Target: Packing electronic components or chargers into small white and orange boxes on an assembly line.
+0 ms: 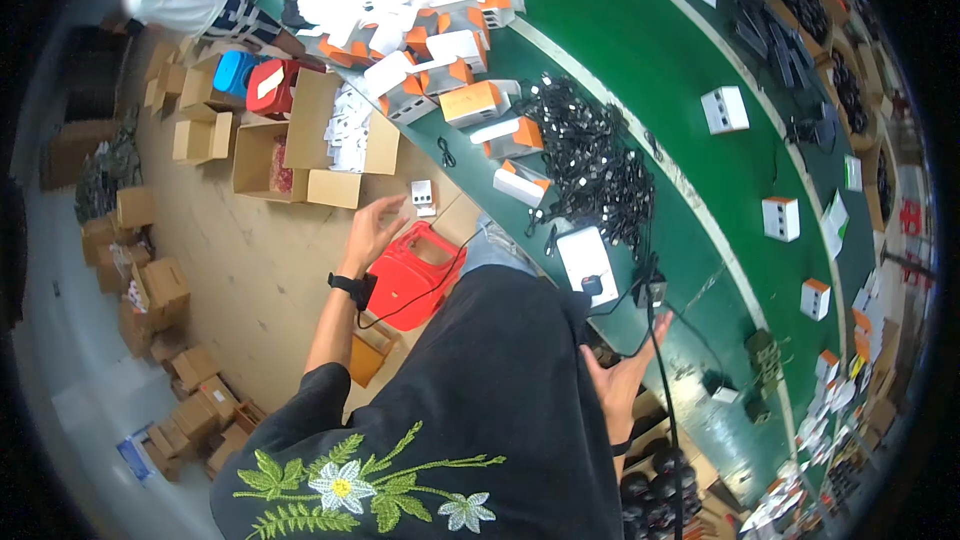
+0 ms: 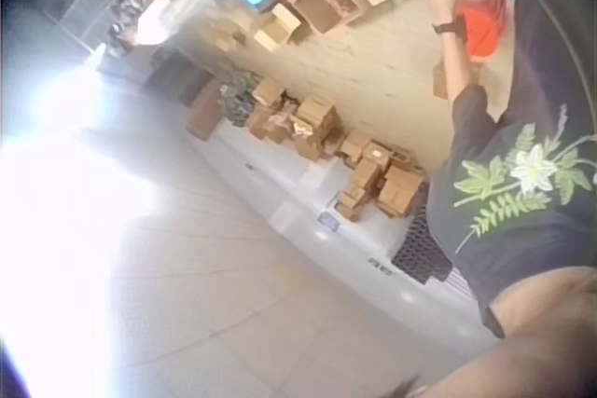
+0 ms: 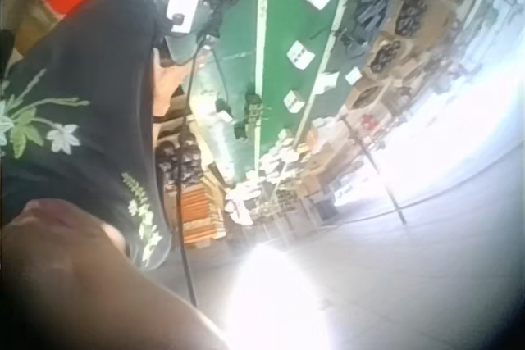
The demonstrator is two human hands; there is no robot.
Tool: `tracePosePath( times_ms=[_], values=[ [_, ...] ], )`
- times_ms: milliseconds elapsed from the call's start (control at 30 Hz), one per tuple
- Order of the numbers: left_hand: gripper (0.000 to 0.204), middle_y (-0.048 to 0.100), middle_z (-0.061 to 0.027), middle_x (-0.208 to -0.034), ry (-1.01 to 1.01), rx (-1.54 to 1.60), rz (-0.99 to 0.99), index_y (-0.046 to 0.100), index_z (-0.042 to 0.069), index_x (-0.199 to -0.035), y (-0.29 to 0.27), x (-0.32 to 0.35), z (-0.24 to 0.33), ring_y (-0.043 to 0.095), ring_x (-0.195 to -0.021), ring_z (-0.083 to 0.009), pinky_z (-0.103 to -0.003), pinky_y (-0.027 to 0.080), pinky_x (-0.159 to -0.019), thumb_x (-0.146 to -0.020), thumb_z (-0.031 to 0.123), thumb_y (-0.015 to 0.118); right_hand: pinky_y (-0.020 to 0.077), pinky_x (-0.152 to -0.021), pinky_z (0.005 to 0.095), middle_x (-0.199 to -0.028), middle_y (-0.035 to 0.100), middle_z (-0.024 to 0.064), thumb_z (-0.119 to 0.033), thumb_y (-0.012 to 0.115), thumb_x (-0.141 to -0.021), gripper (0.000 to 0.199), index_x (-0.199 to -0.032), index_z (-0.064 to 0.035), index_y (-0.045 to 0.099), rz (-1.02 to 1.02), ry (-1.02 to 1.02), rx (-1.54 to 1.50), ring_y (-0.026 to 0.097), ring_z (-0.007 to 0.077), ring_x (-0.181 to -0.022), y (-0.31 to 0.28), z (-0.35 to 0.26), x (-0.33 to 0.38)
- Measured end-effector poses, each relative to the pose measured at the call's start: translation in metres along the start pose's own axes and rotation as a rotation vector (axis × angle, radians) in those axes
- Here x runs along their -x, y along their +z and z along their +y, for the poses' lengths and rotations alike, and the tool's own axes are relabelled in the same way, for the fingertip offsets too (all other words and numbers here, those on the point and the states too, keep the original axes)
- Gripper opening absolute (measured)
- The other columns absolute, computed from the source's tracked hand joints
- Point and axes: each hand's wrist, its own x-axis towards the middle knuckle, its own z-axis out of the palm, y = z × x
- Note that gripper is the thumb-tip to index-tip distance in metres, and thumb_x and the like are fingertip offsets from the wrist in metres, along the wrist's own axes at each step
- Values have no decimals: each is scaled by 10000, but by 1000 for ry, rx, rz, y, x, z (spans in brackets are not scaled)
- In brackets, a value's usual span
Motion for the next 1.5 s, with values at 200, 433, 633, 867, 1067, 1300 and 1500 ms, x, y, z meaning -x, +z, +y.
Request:
tracePosePath(
  times_ms=[200, 433, 633, 867, 1067, 1300, 1500],
  values=[
    [440, 811, -203, -1188, -236, 179, -128, 778, 40, -1319, 76, -6, -108, 777, -1102, -358, -446, 604, -972, -937, 254, 816, 334, -1298, 481, -1604, 580, 226, -177, 571, -1142, 513, -1584, 79, 521, 296, 20, -100, 515, 374, -1514, 2, -58, -60],
    [489, 803, -155, -1266, -399, -170, -418, 751, 153, -1393, 143, -32, -207, 764, -1173, -382, -472, 591, -1032, -960, 376, 793, 513, -1113, 473, -1349, 728, 241, -111, 473, -1187, 366, -1307, 135, 717, 316, -24, 179, 679, 373, -1258, -4, -65, -106],
    [486, 791, -182, -1283, -500, -171, -426, 765, 121, -1355, 221, -106, -324, 738, -1223, -379, -476, 585, -1066, -923, 335, 826, 517, -1131, 457, -1326, 737, 225, -218, 432, -1216, 455, -1350, 126, 698, 220, 55, 244, 687, 336, -1247, 5, -27, -126],
    [535, 750, -176, -1328, -411, -243, -252, 711, 149, -1398, 361, -201, -477, 718, -1260, -361, -483, 602, -1058, -886, 248, 829, 598, -820, 367, -888, 774, 186, -534, 189, -1221, 790, -1489, 98, 581, 381, -47, 160, 733, 243, -785, -17, 52, -188],
    [674, 654, -184, -1436, -398, -268, -189, 602, 159, -1498, 492, -256, -554, 636, -1334, -379, -512, 600, -1051, -862, 190, 821, 653, -697, 457, -1162, 790, 215, -349, 504, -1188, 509, -1248, 108, 720, 952, -740, 283, 783, 326, -932, 0, 62, -152],
    [429, 600, -133, -1456, -172, -388, 78, 686, 182, -1405, 591, -300, -605, 570, -1384, -322, -530, 541, -1068, -978, 155, 662, 655, -717, 448, -1174, 787, 218, -328, 512, -1184, 485, -1258, 104, 719, 895, -720, 167, 782, 325, -940, 136, 169, -158],
    [234, 647, -106, -1260, -116, -482, 197, 717, 109, -1201, 623, -299, -630, 611, -1266, -310, -513, 520, -1070, -981, 135, 642, 656, -737, 439, -1186, 784, 221, -307, 520, -1181, 461, -1269, 100, 718, 761, -737, 244, 781, 324, -948, 120, 170, -154]
  ],
)
